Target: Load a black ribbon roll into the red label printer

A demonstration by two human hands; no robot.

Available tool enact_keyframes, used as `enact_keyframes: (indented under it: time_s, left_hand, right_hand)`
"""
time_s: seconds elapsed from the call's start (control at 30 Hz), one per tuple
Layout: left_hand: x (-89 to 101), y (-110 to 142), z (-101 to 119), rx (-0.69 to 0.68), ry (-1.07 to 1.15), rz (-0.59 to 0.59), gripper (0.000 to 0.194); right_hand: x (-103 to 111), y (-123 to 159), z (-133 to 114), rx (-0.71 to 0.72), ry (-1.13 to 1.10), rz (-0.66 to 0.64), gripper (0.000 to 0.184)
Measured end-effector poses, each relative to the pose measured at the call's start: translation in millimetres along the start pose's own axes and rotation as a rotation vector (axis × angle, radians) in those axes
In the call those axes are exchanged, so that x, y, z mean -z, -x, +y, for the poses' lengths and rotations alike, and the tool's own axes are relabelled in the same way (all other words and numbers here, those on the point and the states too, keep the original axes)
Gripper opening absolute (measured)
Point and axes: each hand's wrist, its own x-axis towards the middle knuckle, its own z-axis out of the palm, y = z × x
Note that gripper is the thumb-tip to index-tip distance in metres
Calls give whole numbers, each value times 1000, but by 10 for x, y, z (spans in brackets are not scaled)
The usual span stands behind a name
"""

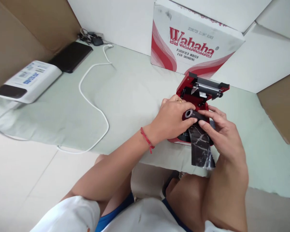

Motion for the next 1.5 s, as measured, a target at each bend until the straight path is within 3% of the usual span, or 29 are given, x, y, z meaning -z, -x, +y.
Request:
enact_keyframes:
  time_s: [0.13, 0.23, 0.33, 0.4, 0.5, 0.57, 0.73, 0.83, 0.97, 1.03, 1.17, 1.27, 1.4, 1.5]
  left_hand:
    - [-23, 64, -27, -63, 0, 89, 31]
    - [-5, 171, -32, -280, 15, 175, 38]
    - [35, 317, -57, -597, 23, 89, 53]
    - [65, 415, -92, -687, -8, 35, 62]
    - [126, 525, -132, -681, -98, -28, 65]
    - [167, 566, -129, -675, -166, -42, 52]
    - [153, 597, -66, -694, -263, 158, 25]
    - [82, 611, -28, -720, -252, 282, 25]
    - [8, 629, 26, -702, -276, 331, 30]
    - [-25, 637, 49, -690, -298, 336, 31]
    - [-103, 661, 67, -668, -317, 347, 27]
    - [-155, 675, 59, -655, -306, 350, 18]
    - [-187, 655, 48, -638, -300, 327, 20]
    - [-204, 623, 53, -657, -265, 350, 19]
  right_hand:
    - [55, -136, -60, -34, -1, -48, 39]
    - [71, -239, -112, -46, 22, -52, 38]
    - [50, -304, -142, -41, 34, -50, 37]
    - [17, -320, -149, -31, 29, -65, 35]
    - [-40, -308, -148, -27, 4, -63, 32]
    - [-68, -288, -142, -31, -9, -33, 30]
    - [-93, -253, -142, -59, -50, 52, 30]
    - [-110, -260, -157, -64, -94, 40, 30]
    - [-151, -271, -185, -47, -149, 17, 21]
    - [-166, -268, -186, -57, -168, 92, 18]
    - [-166, -259, -112, -86, -232, 449, 19]
    - [-153, -254, -11, -81, -273, 609, 32]
    - [-178, -245, 45, -95, -317, 446, 63]
    - [-202, -243, 10, -61, -369, 309, 67]
